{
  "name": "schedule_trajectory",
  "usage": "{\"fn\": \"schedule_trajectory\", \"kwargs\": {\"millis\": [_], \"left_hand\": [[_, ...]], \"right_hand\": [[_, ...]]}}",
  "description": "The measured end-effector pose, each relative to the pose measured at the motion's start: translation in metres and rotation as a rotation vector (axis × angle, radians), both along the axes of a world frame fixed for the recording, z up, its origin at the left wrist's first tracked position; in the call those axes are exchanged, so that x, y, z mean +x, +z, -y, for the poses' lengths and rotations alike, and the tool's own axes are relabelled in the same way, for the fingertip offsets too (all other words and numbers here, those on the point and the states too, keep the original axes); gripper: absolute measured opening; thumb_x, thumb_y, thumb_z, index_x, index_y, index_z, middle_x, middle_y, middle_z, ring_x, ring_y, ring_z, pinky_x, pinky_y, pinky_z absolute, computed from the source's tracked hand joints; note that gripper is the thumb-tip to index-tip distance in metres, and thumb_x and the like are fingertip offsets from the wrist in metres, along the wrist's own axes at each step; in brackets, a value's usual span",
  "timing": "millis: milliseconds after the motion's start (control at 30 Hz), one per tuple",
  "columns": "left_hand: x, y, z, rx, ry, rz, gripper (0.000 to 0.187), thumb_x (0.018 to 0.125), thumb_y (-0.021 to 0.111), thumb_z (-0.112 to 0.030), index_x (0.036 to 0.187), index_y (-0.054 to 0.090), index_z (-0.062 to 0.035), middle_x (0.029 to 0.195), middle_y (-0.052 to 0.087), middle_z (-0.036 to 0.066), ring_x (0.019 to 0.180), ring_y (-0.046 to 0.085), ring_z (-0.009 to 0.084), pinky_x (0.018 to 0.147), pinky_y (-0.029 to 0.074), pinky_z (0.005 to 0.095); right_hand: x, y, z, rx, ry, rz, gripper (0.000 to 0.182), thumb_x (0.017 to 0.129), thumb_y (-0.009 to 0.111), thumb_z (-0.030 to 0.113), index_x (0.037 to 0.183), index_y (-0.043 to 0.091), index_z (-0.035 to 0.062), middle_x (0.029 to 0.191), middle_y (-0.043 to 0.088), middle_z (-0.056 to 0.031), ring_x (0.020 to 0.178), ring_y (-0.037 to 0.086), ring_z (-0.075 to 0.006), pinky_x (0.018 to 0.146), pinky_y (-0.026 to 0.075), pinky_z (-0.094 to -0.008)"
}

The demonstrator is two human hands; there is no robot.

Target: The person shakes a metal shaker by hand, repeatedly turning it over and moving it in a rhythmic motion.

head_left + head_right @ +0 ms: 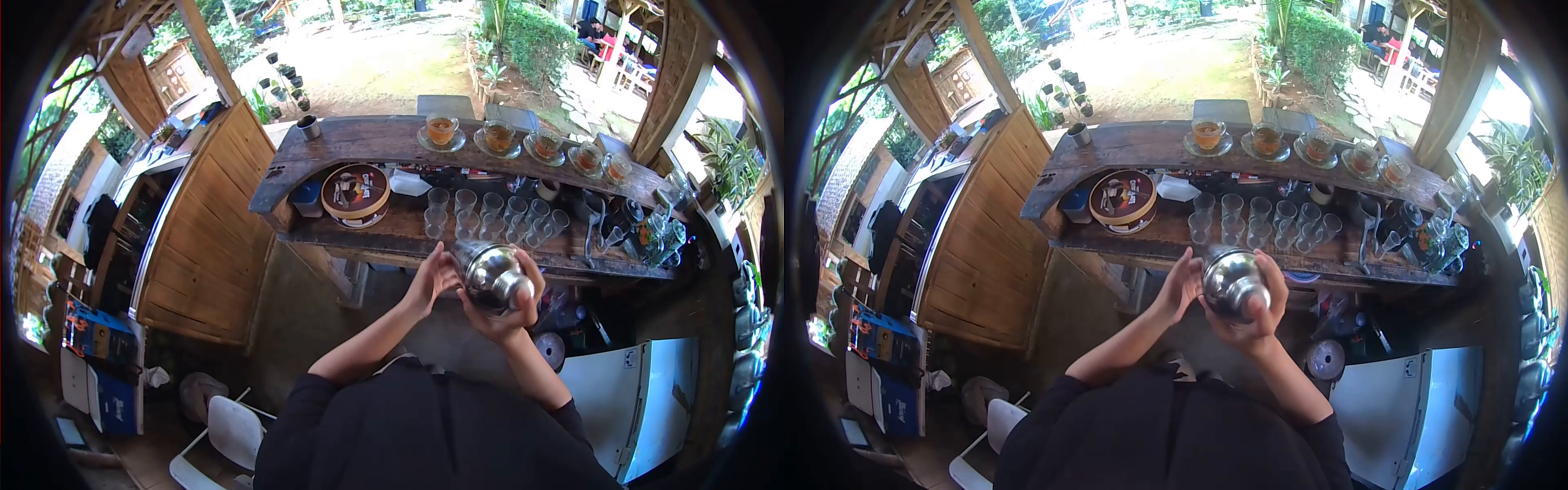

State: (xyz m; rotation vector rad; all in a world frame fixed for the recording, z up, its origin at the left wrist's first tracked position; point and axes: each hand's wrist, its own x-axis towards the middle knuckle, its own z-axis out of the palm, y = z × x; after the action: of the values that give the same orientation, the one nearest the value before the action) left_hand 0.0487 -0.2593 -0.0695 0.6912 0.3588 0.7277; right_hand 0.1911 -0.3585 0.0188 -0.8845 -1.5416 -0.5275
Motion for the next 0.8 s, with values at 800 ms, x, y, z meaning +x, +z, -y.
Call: {"fn": "schedule_trajectory", "kwargs": {"millis": [800], "left_hand": [[0.019, 0.043, 0.002, 0.062, 0.011, 0.029, 0.063, 0.096, 0.029, -0.055, 0.118, 0.056, -0.0027, 0.111, 0.064, 0.008, 0.104, 0.058, 0.0174, 0.092, 0.041, 0.0355]], "right_hand": [[0.007, 0.036, 0.003, -0.013, 0.057, 0.015, 0.092, 0.063, 0.084, 0.02, 0.136, 0.026, 0.0168, 0.125, 0.044, -0.0247, 0.11, 0.052, -0.0407, 0.086, 0.049, -0.0477]]}}
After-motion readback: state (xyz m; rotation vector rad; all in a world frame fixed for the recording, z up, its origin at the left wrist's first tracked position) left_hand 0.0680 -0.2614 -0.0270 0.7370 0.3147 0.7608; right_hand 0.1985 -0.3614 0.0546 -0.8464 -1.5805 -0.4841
